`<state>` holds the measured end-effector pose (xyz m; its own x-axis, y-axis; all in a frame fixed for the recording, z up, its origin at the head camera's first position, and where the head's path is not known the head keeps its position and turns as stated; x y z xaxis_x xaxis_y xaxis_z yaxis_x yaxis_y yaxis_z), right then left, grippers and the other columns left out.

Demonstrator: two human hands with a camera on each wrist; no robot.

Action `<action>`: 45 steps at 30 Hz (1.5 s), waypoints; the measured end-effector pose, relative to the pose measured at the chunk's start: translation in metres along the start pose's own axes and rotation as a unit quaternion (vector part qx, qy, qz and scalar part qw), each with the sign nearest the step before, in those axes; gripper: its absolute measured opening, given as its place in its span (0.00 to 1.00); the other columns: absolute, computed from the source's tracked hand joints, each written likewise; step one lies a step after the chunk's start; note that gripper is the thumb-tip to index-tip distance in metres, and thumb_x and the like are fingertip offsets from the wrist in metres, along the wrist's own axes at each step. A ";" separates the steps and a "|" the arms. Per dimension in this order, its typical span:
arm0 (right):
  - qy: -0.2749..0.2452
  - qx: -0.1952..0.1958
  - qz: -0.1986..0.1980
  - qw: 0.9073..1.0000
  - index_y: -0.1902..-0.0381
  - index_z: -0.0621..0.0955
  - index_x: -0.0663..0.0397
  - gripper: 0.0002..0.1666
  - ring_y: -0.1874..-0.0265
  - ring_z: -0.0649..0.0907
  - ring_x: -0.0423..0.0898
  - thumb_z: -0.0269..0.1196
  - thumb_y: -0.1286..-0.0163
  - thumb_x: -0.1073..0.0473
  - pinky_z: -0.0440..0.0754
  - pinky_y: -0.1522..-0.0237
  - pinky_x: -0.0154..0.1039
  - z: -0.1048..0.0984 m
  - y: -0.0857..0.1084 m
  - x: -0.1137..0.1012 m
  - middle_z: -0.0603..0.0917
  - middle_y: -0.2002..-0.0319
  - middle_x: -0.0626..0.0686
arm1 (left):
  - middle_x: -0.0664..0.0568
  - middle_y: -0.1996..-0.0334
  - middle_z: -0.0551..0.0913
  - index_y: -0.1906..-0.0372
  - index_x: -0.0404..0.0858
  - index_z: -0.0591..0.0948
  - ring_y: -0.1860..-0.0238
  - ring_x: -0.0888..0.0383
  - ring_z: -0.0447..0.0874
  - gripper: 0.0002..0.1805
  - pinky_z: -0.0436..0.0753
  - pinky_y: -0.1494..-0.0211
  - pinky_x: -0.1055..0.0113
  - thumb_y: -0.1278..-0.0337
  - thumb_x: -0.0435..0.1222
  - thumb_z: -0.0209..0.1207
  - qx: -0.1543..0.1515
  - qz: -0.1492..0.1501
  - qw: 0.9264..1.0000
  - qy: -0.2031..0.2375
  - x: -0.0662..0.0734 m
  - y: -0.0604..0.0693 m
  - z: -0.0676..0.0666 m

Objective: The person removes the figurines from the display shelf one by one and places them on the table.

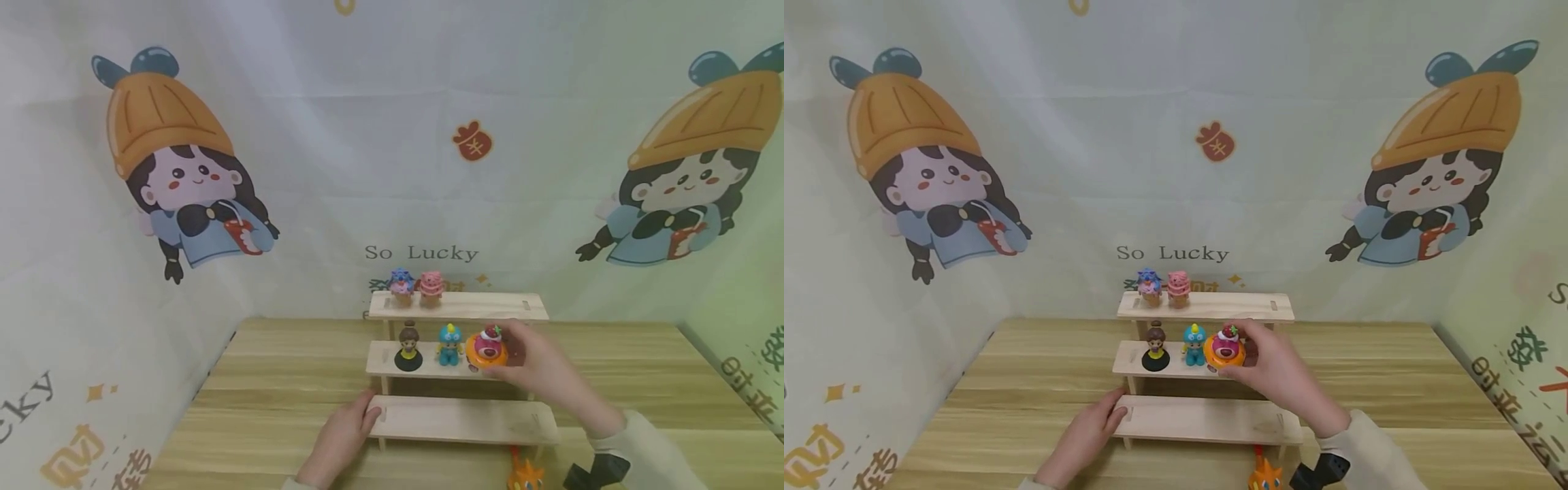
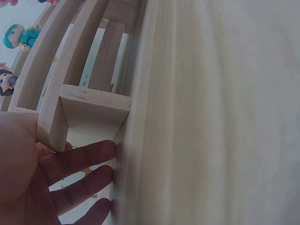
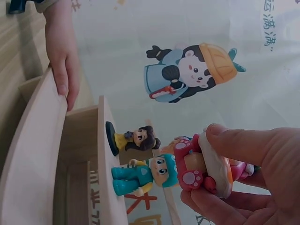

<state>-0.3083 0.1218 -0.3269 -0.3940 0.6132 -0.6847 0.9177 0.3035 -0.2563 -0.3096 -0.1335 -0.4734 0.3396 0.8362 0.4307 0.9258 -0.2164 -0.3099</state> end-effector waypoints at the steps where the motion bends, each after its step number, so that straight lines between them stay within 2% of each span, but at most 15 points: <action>1: -0.007 -0.001 0.005 1.000 0.41 0.73 0.60 0.38 0.52 0.83 0.56 0.74 0.49 0.61 0.84 0.53 0.45 0.001 0.003 0.001 0.80 0.48 0.62 | 0.36 0.56 0.84 0.44 0.32 0.76 0.59 0.40 0.85 0.20 0.83 0.58 0.49 0.33 0.41 0.53 0.001 0.001 1.000 0.000 0.000 0.000 0.001; 8: -0.067 -0.007 0.015 0.998 0.43 0.73 0.62 0.36 0.57 0.84 0.52 0.74 0.49 0.63 0.85 0.59 0.37 0.017 0.023 0.014 0.80 0.51 0.61 | 0.36 0.57 0.84 0.44 0.32 0.76 0.61 0.40 0.85 0.20 0.83 0.60 0.48 0.34 0.40 0.54 0.010 0.002 1.000 -0.003 0.001 0.000 -0.001; 11: -0.066 -0.011 0.016 0.998 0.42 0.73 0.61 0.36 0.56 0.85 0.53 0.74 0.49 0.62 0.85 0.58 0.36 0.027 0.031 0.022 0.80 0.49 0.61 | 0.35 0.57 0.84 0.44 0.32 0.76 0.60 0.39 0.85 0.20 0.83 0.60 0.48 0.34 0.40 0.54 0.010 0.000 1.000 -0.004 0.000 0.000 0.000; 14: -0.073 -0.026 0.018 0.997 0.43 0.73 0.62 0.36 0.57 0.85 0.54 0.74 0.49 0.63 0.85 0.59 0.35 0.039 0.040 0.027 0.81 0.51 0.61 | 0.35 0.57 0.84 0.43 0.33 0.75 0.60 0.39 0.85 0.20 0.83 0.60 0.48 0.34 0.40 0.54 0.005 -0.003 1.000 0.000 -0.001 -0.001 0.002; 19: -0.079 -0.040 -0.005 0.996 0.45 0.73 0.64 0.35 0.60 0.85 0.55 0.74 0.50 0.63 0.85 0.62 0.34 0.053 0.053 0.028 0.81 0.52 0.64 | 0.35 0.56 0.84 0.42 0.33 0.74 0.60 0.39 0.85 0.21 0.83 0.60 0.47 0.33 0.41 0.53 -0.001 -0.010 1.000 0.006 -0.003 -0.001 0.003; 23: -0.078 -0.049 -0.012 0.996 0.46 0.74 0.62 0.35 0.62 0.85 0.50 0.75 0.51 0.60 0.85 0.63 0.31 0.063 0.063 0.029 0.81 0.52 0.63 | 0.35 0.56 0.84 0.42 0.34 0.74 0.60 0.39 0.85 0.21 0.83 0.59 0.47 0.33 0.41 0.54 -0.003 -0.014 1.000 0.007 -0.004 -0.002 0.004; 29: -0.022 -0.059 -0.020 0.998 0.48 0.75 0.56 0.33 0.62 0.83 0.41 0.76 0.51 0.56 0.83 0.61 0.32 0.075 0.076 0.034 0.82 0.55 0.50 | 0.35 0.56 0.84 0.41 0.34 0.74 0.60 0.38 0.85 0.21 0.83 0.58 0.46 0.33 0.42 0.53 -0.009 -0.017 1.000 0.010 -0.004 -0.002 0.004; 31: 0.006 -0.056 -0.031 0.998 0.49 0.76 0.53 0.33 0.61 0.83 0.41 0.76 0.52 0.55 0.83 0.58 0.35 0.079 0.079 0.034 0.82 0.55 0.47 | 0.34 0.55 0.84 0.41 0.34 0.74 0.58 0.38 0.84 0.22 0.82 0.57 0.46 0.33 0.42 0.53 -0.010 -0.017 1.000 0.014 -0.004 -0.002 0.004; 35: 0.079 -0.064 -0.023 0.995 0.50 0.76 0.48 0.33 0.59 0.82 0.41 0.76 0.54 0.49 0.82 0.54 0.42 0.086 0.084 0.038 0.82 0.55 0.42 | 0.34 0.53 0.83 0.41 0.33 0.74 0.57 0.38 0.84 0.22 0.82 0.55 0.46 0.33 0.42 0.53 -0.009 -0.017 1.000 0.015 -0.004 -0.002 0.003; 38: 0.114 -0.097 0.004 0.989 0.49 0.76 0.49 0.36 0.60 0.82 0.41 0.75 0.55 0.45 0.81 0.54 0.45 0.096 0.087 0.045 0.82 0.56 0.42 | 0.34 0.53 0.83 0.41 0.32 0.74 0.57 0.38 0.84 0.22 0.82 0.55 0.46 0.33 0.42 0.53 -0.009 -0.014 1.000 0.013 -0.004 -0.003 0.003; 41: 0.129 -0.130 0.019 0.983 0.48 0.76 0.52 0.37 0.63 0.81 0.42 0.75 0.54 0.44 0.82 0.58 0.45 0.105 0.088 0.051 0.83 0.57 0.46 | 0.34 0.53 0.83 0.41 0.32 0.74 0.57 0.38 0.84 0.22 0.82 0.55 0.46 0.33 0.41 0.53 -0.011 -0.012 1.000 0.015 -0.003 -0.002 0.004; 45: 0.150 -0.145 0.010 0.978 0.48 0.76 0.53 0.37 0.63 0.82 0.44 0.73 0.53 0.43 0.82 0.58 0.45 0.112 0.089 0.055 0.84 0.58 0.50 | 0.34 0.52 0.83 0.41 0.32 0.74 0.56 0.38 0.84 0.22 0.82 0.54 0.45 0.32 0.41 0.53 -0.013 -0.014 1.000 0.017 -0.004 -0.002 0.004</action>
<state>-0.2428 0.1005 -0.4639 -0.4132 0.7945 -0.4449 0.8896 0.4566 -0.0109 -0.3129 -0.1340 -0.4779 0.3184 0.8247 0.4675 0.9390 -0.2066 -0.2751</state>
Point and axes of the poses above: each hand's wrist, its own y-axis away from the middle knuckle, its own z-axis out of the palm, x = y × z, the point moved 10 cm from there along -y, towards the middle knuckle
